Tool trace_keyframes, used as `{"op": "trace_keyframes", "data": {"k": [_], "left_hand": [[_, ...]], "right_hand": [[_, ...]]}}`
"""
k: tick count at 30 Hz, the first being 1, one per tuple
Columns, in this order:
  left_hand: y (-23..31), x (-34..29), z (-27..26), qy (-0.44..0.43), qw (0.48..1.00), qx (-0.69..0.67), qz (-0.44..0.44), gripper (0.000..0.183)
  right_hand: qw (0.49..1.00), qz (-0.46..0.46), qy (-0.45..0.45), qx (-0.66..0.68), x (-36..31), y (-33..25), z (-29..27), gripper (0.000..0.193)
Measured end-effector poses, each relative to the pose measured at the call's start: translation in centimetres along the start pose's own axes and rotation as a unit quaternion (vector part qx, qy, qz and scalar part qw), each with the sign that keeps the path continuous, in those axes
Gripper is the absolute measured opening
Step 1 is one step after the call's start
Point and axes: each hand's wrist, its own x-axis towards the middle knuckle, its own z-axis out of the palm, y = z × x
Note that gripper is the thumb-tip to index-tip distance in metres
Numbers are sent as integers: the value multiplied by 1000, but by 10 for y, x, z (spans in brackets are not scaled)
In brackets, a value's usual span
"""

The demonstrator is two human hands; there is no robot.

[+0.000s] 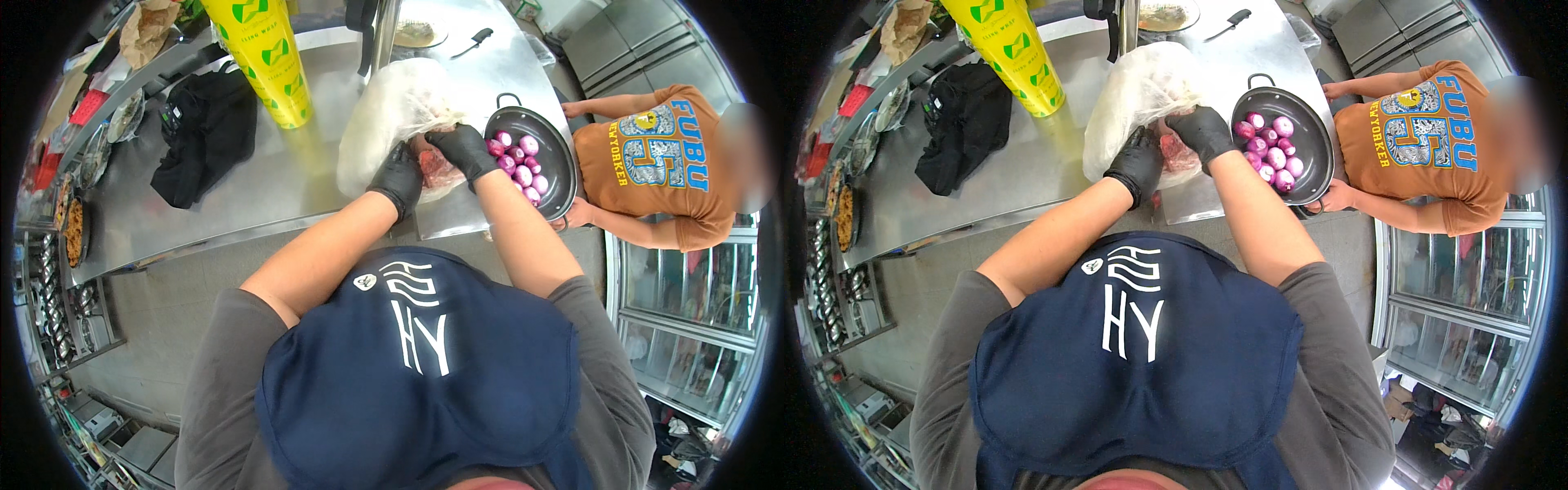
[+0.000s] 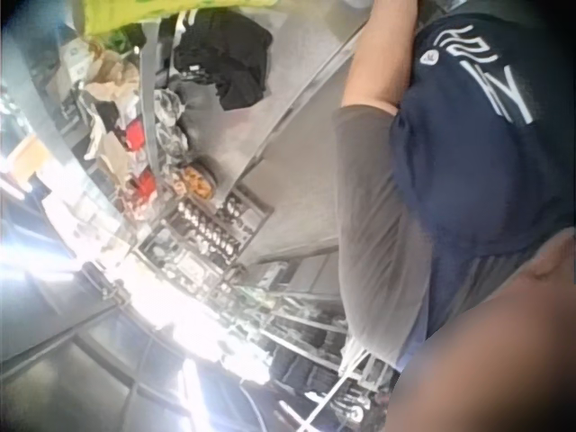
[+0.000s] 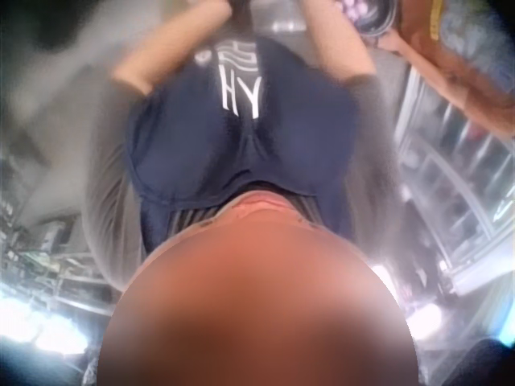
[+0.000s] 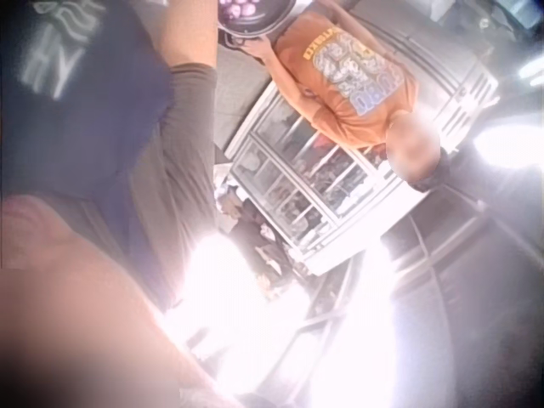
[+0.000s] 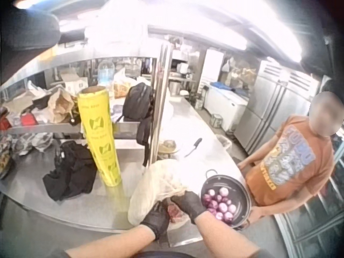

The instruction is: The person threads thin strips of raw meat onto wooden skewers one at a time, aligning them on a white cutting board. They then place the completed skewers onto a red tray. Later, they open a plastic bag and remove a large piece of raw meat, holding it in both hands.

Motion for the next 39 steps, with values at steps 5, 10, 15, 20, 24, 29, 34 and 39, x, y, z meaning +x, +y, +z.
{"op": "trace_keyframes", "data": {"k": [5, 10, 15, 20, 24, 29, 34, 39], "left_hand": [[-4, -2, 14, 79, 996, -36, -3, 68], [-5, -1, 22, 94, 989, -112, 9, 68], [-9, 1, 18, 76, 995, -55, 21, 67], [-13, -2, 10, 147, 989, -19, 19, 55], [-11, -4, 6, 101, 995, 10, 4, 54], [-13, -4, 1, 113, 994, -5, 3, 58], [-19, -17, 1, 127, 989, -69, 31, 57], [-19, -36, 2, 116, 991, -59, -12, 58]], "right_hand": [[999, -7, 3, 46, 15, 13, 3, 52], [999, -25, -23, 28, 22, 18, -4, 52], [996, -14, -66, 56, 27, 12, -17, 48], [996, 14, -63, 68, 33, 13, -26, 45], [991, 35, -57, 115, 39, 23, -28, 45], [990, 21, -44, 132, 39, 30, -29, 50], [995, 43, -41, 80, 38, 26, -33, 48], [997, -25, -38, 57, 35, 24, -24, 49]]}}
